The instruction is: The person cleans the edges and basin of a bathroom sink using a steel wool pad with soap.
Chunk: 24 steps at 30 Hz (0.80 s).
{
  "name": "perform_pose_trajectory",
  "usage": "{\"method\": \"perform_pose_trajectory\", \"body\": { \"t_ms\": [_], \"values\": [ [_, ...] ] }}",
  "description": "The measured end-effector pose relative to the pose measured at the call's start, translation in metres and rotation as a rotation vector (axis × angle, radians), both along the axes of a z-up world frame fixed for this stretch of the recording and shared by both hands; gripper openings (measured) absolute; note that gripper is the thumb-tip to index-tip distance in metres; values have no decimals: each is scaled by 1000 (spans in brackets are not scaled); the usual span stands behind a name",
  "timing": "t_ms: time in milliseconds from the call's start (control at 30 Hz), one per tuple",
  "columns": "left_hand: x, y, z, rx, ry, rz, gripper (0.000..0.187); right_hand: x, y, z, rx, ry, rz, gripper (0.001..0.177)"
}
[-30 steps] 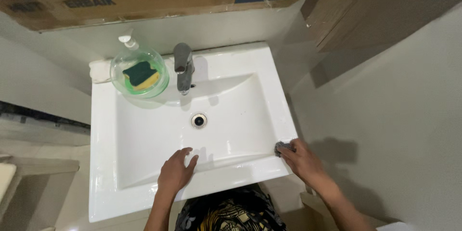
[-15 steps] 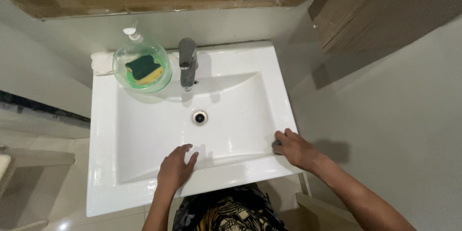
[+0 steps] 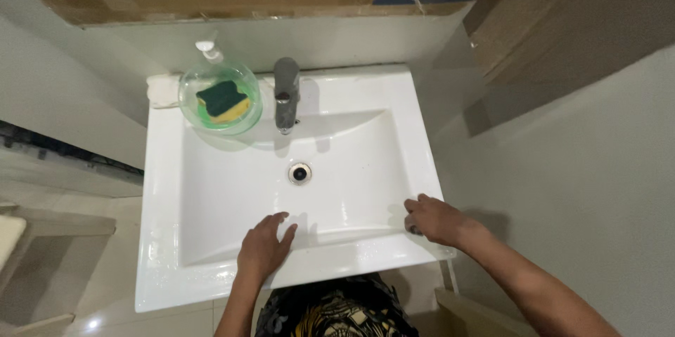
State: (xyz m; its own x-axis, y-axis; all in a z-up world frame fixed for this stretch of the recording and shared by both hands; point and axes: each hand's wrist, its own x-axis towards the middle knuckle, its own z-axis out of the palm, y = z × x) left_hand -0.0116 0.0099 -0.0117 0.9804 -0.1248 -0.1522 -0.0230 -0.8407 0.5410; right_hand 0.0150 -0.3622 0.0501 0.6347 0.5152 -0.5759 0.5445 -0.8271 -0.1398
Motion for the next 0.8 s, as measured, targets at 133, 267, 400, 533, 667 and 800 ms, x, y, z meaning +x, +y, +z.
{"method": "perform_pose_trajectory", "body": {
  "t_ms": [133, 267, 400, 533, 667, 800],
  "values": [
    [-1, -1, 1, 9, 144, 47, 42, 4, 23, -5, -80, 160, -167, 13],
    [-3, -1, 6, -22, 28, 31, 39, 10, 28, -42, 119, -23, -25, 22],
    [-4, 0, 8, -58, 98, 48, 39, 11, 14, -20, -131, 130, -78, 13],
    [-5, -1, 1, -35, -117, -8, 36, 4, 8, -4, -146, 118, -61, 17],
    [-3, 0, 2, -40, -7, 18, 37, 8, 26, -25, -112, -20, 97, 14],
    [-7, 2, -1, -27, -111, -22, 37, 4, 29, -24, -81, 3, 37, 15]
  ]
}}
